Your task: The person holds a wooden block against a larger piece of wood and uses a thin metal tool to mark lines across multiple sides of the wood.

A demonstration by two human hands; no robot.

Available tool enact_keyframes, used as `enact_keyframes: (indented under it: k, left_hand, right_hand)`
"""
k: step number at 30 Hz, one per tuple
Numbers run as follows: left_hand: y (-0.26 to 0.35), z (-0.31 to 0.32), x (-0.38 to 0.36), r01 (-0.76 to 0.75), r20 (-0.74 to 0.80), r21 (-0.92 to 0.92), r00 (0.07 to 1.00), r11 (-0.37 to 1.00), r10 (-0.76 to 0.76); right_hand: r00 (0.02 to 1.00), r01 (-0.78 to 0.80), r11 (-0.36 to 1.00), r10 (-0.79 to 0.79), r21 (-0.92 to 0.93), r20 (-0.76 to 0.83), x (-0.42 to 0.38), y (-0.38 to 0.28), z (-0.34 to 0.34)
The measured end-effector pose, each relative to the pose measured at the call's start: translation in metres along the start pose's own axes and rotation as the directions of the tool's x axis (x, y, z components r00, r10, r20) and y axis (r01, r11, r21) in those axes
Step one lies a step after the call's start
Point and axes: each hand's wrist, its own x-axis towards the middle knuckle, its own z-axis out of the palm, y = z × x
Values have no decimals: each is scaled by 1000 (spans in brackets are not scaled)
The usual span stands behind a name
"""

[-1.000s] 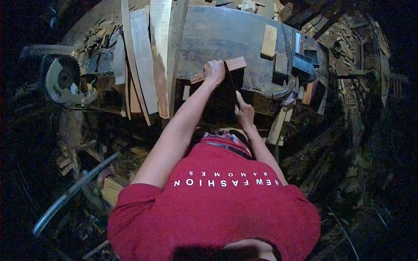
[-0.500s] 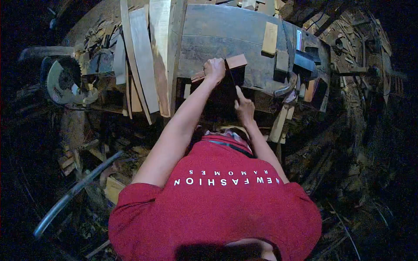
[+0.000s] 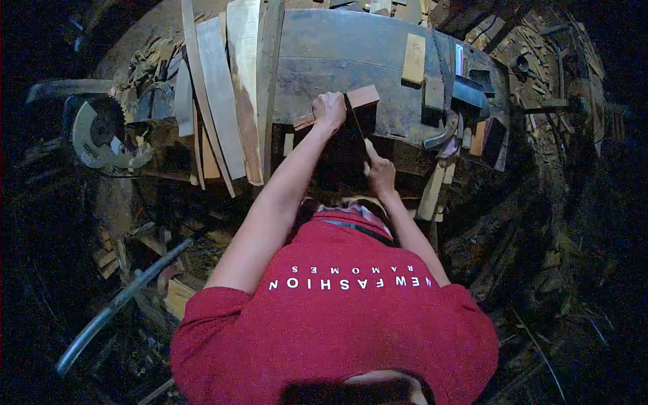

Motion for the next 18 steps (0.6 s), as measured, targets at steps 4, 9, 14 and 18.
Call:
enact_keyframes:
  k: [4,9,14,18]
  left_hand:
    - [5,0,-1,37,-43,-26,998,999,-38]
    - [3,-9,-4,24,-19,-11,1000,1000,-24]
    - [0,2,-1,18,8,-11,1000,1000,-18]
    - [-1,5,-2,19,-1,1,1000,1000,-19]
  right_hand:
    - [1000,-24,998,24,-53,-5,26,-7,3]
    - [994,-5,1000,4,-9,-110,73,-21,18]
    - [999,-34,999,34,-37,-17,11,-2,7]
    - [997,-71,997,72,-35,26,8,-8,1]
